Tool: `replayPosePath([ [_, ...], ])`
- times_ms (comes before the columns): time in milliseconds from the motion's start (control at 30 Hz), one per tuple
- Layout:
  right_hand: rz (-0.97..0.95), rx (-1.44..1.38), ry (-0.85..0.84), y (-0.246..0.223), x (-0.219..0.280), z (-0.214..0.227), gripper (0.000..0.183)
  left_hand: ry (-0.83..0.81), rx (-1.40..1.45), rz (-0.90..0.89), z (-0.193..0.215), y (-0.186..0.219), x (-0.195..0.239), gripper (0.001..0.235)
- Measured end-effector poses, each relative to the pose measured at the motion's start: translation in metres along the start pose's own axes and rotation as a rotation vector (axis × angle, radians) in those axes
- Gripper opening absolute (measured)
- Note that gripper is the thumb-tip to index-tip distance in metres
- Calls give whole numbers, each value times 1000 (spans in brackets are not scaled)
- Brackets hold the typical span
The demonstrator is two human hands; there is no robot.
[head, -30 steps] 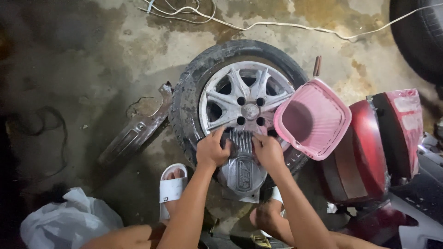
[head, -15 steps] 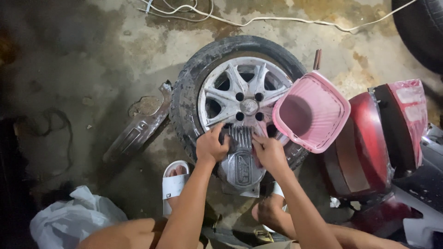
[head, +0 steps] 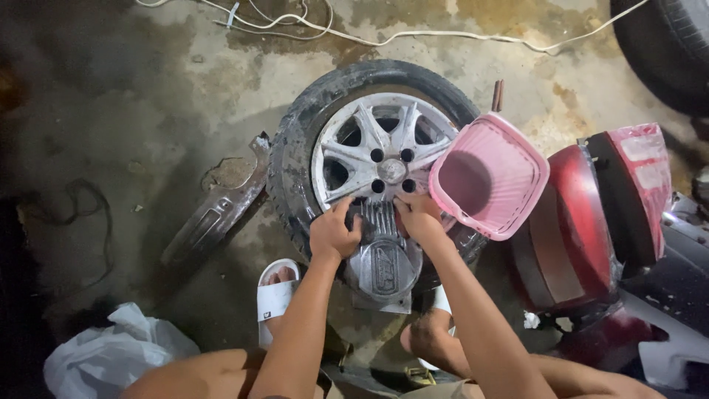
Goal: The person sands a metal engine part with a piece of sandpaper, dipping the sandpaper into a pink bowl of liquid.
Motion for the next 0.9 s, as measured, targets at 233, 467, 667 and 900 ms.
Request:
replayPosePath([
  [233,22,-145,23,-12,72,19,27,-45,5,29,1,2,1,52],
  [467,133,-62,46,10,8,-10,28,-13,11,3,1,3,2,52],
  [667,169,-12,120,25,-2,-15,25,6,-20,5,2,3,2,52],
  [900,114,-145,-5,-23,70,25,24,20,15,14,-4,-2,-1,50],
])
Point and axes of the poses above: each hand's wrist, its own x-axis away from the middle knuckle, its own z-axis out of the back of the hand, y = z × x, the point moved 6 cm from there along -x, towards the middle knuckle, and after that the axes turned 6 degrees about -x, right-handed, at the moved point
